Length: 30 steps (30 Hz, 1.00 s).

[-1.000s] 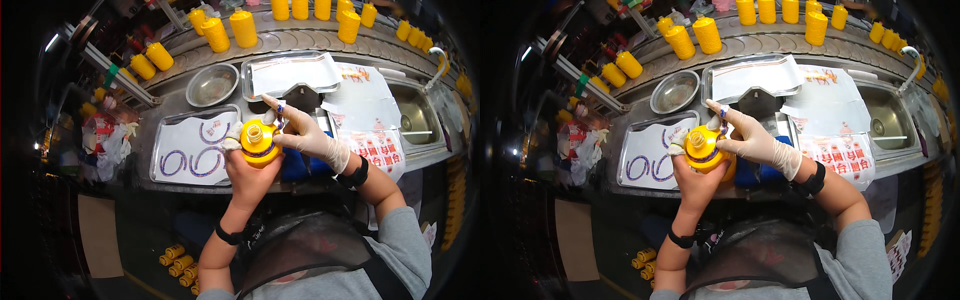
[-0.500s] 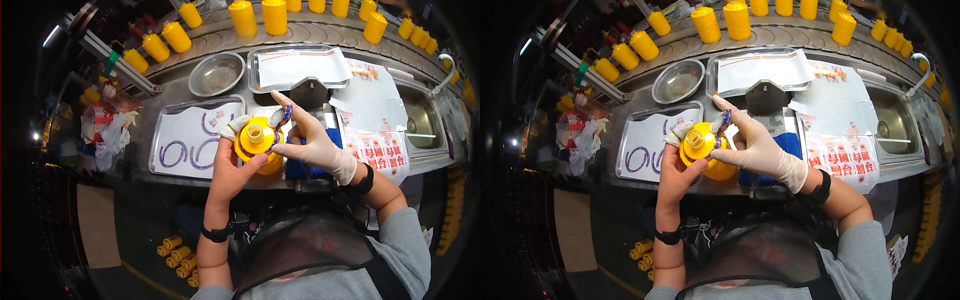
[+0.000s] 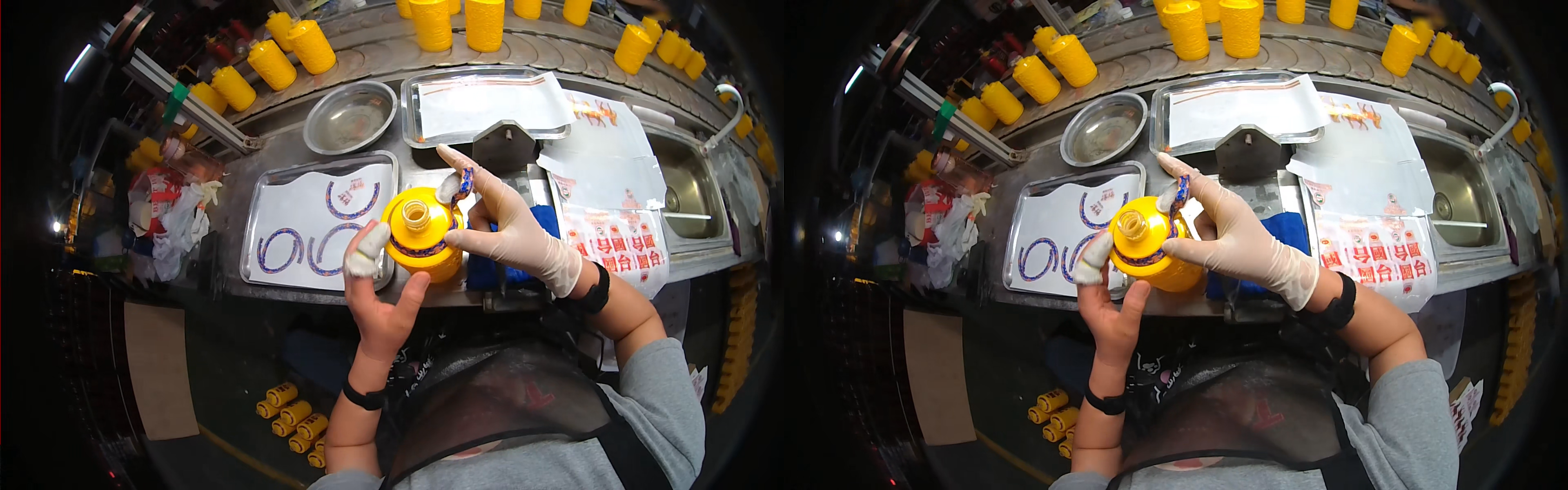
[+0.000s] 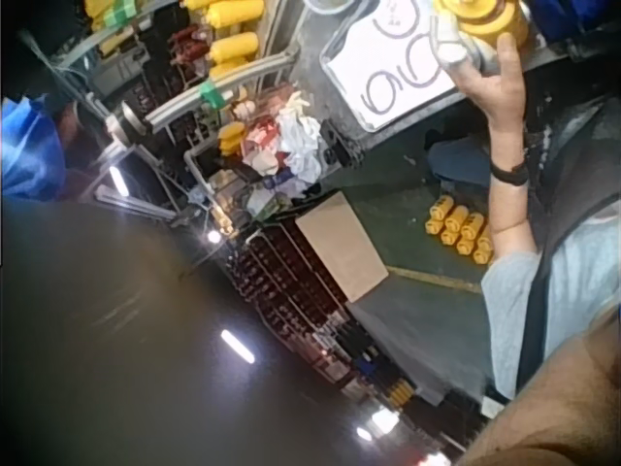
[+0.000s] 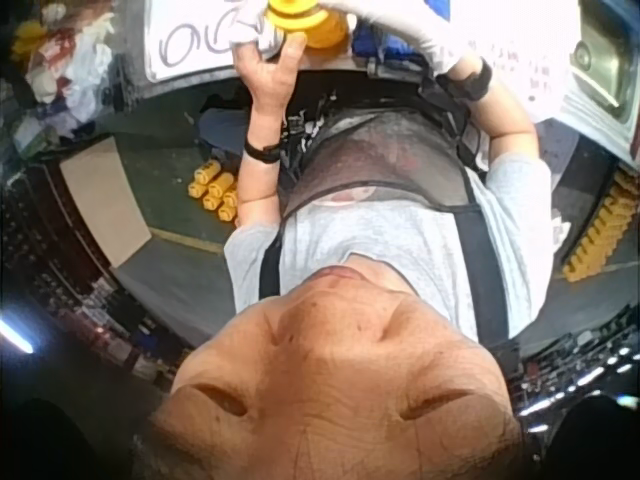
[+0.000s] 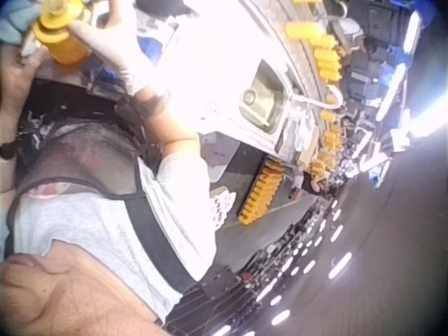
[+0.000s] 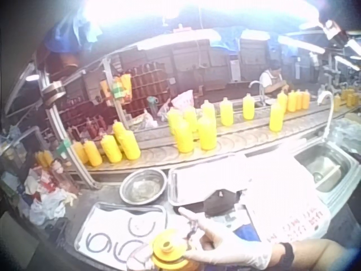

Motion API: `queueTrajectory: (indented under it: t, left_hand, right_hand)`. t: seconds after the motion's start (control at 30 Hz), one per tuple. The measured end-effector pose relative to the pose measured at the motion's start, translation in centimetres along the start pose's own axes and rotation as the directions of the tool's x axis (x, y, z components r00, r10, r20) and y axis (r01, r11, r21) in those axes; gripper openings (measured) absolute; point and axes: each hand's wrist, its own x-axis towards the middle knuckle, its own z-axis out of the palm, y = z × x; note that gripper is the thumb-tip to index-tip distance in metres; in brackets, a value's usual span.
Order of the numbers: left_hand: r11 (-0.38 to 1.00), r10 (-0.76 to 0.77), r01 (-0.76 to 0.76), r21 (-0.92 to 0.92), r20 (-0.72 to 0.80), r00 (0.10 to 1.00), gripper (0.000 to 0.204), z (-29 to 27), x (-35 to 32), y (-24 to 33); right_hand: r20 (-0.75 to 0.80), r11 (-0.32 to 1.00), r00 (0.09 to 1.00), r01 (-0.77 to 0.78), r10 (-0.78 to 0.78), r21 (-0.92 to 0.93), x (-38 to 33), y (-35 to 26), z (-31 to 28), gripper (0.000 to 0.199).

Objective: Applying labels and decorative stickers to yellow bottles on a production line.

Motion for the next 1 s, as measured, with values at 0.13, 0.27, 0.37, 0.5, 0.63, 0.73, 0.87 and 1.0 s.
queueTrajectory:
  t: [0.13, 0.27, 0.37, 0.5, 0.63, 0.73, 0.87, 1.0]
  left_hand:
    - [0.931, 0.174, -0.151, 0.332, -0.040, 0.984, 0.063, 0.5, -1.3, 0.9]
    - [0.928, 0.289, -0.253, 0.274, -0.098, 0.952, 0.080, 1.2, -1.7, 0.0]
    - [0.909, 0.314, -0.259, 0.327, -0.126, 0.941, 0.074, 1.4, -1.5, 0.7]
    - [0.750, 0.380, -0.311, 0.584, 0.004, 0.925, 0.030, 2.1, -0.8, 1.7]
    - [0.671, 0.342, -0.286, 0.684, 0.057, 0.938, 0.043, 3.9, -0.4, 3.4]
    - [0.779, 0.408, -0.325, 0.536, -0.039, 0.912, 0.058, 2.9, -1.5, 2.3]
    - [0.892, 0.243, -0.131, 0.432, -0.216, 0.946, 0.078, 4.0, 1.1, 3.7]
    - [0.964, -0.070, 0.093, 0.248, -0.099, 0.993, 0.079, 4.2, 1.5, 2.0]
  right_hand:
    - [0.004, 1.000, 1.000, -0.001, 0.001, 0.008, 0.1, -0.5, 0.1, 0.091]
    - [-0.011, 1.000, 1.000, -0.002, 0.002, -0.013, 0.1, -0.4, 0.1, 0.089]
    - [0.006, 1.000, 1.000, -0.002, 0.002, 0.010, 0.2, -0.8, 0.4, 0.090]
    - [0.033, 1.000, 0.999, 0.017, -0.017, -0.003, 0.0, -0.1, -0.1, 0.086]
    - [0.005, 0.988, 0.998, 0.058, -0.060, 0.141, 0.0, -0.7, 0.2, 0.077]
    - [0.029, 0.985, 0.993, 0.110, -0.115, 0.136, 0.7, 0.6, 0.0, 0.076]
    - [0.019, 0.998, 0.998, 0.056, -0.056, 0.024, 0.1, 0.0, -0.2, 0.082]
    - [-0.037, 0.993, 0.998, 0.052, -0.048, 0.102, 0.3, 0.6, -0.4, 0.084]
